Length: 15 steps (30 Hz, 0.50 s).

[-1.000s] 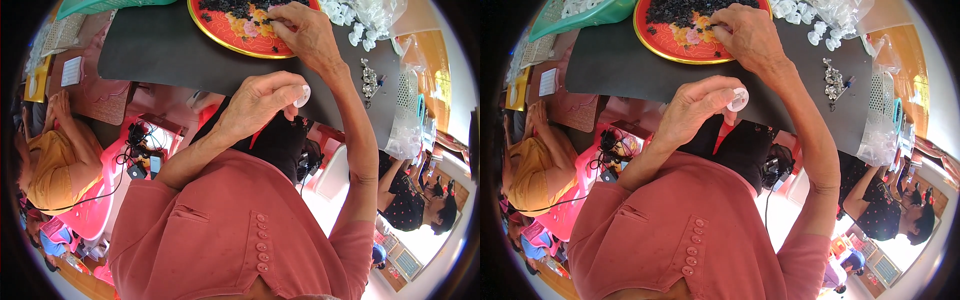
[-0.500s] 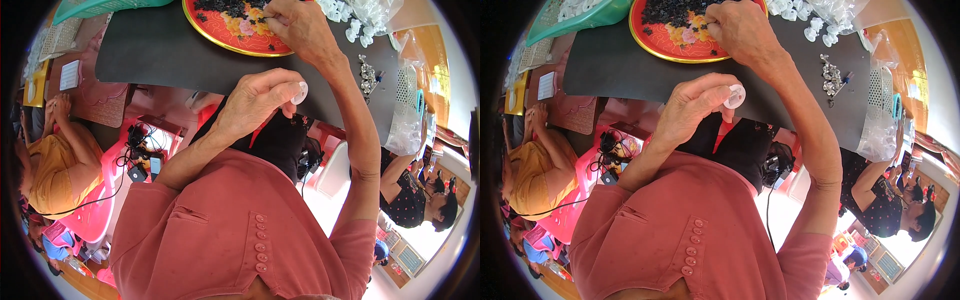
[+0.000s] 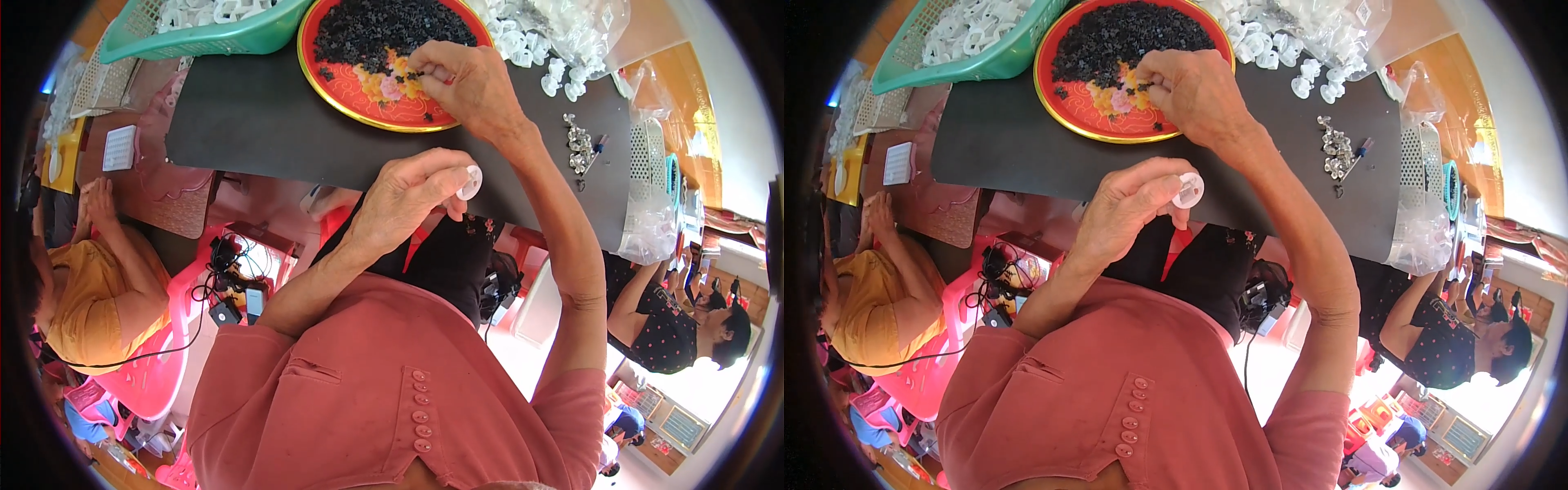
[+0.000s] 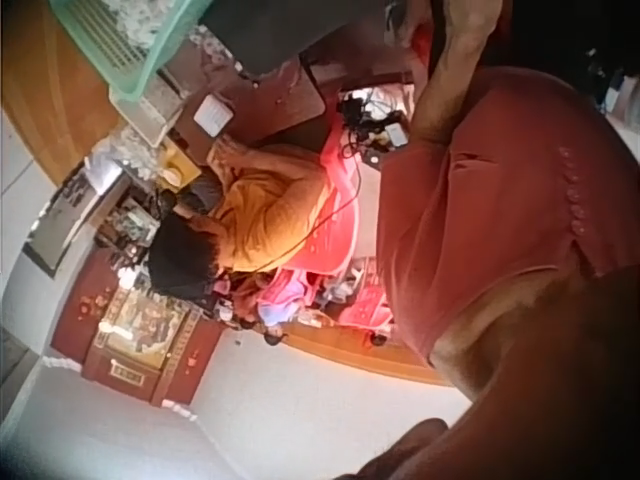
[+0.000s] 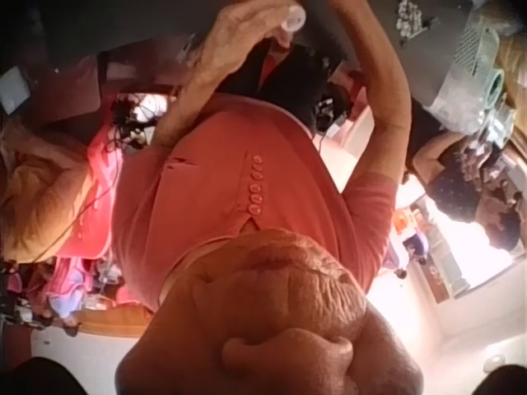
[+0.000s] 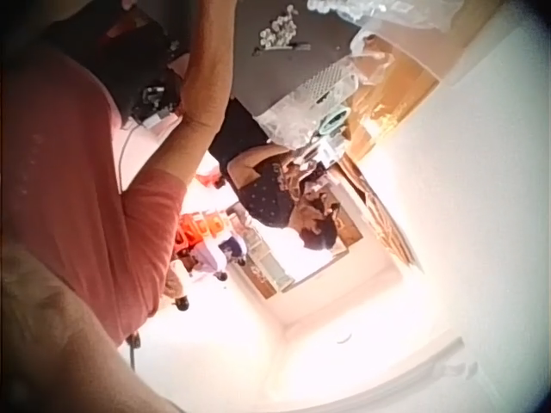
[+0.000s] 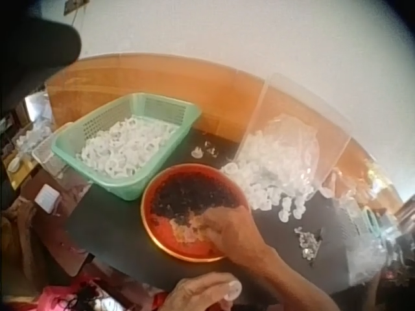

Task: The person assembles small circular white housing components by hand, inserting wires or beads into them.

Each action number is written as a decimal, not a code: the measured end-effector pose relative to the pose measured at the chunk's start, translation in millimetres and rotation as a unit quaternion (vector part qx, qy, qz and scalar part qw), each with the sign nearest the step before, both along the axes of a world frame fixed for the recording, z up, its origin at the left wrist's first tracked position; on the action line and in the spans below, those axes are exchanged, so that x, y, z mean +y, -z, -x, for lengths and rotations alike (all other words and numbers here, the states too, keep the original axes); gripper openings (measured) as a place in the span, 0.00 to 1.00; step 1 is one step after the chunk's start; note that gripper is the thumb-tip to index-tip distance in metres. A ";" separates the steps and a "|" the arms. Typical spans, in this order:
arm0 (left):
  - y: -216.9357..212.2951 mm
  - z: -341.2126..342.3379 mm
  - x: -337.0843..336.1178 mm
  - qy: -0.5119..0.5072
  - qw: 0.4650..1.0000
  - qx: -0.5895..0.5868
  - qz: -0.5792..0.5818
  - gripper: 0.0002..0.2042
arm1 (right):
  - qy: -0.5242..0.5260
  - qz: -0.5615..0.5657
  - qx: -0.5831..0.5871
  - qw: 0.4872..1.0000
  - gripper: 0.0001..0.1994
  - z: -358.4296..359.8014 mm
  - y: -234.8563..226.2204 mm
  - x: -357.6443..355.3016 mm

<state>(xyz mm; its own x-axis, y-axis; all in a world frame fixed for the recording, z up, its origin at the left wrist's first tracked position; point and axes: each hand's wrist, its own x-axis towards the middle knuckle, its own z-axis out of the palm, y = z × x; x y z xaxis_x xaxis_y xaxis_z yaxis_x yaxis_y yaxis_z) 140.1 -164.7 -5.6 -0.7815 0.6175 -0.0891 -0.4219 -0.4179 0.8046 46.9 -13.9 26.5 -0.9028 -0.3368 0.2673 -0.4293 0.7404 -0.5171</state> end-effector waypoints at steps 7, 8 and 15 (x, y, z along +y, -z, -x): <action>6.5 -1.3 1.6 -0.008 1.000 0.000 -0.010 0.15 | 0.011 -0.001 0.049 0.999 0.05 0.7 5.3 0.6; 7.4 -2.2 2.5 -0.007 1.000 0.001 -0.008 0.15 | 0.009 -0.033 0.039 0.999 0.06 1.1 3.1 0.5; 8.7 -4.0 5.7 -0.040 0.997 -0.027 -0.052 0.14 | 0.000 -0.036 0.035 0.999 0.07 -1.7 6.0 5.0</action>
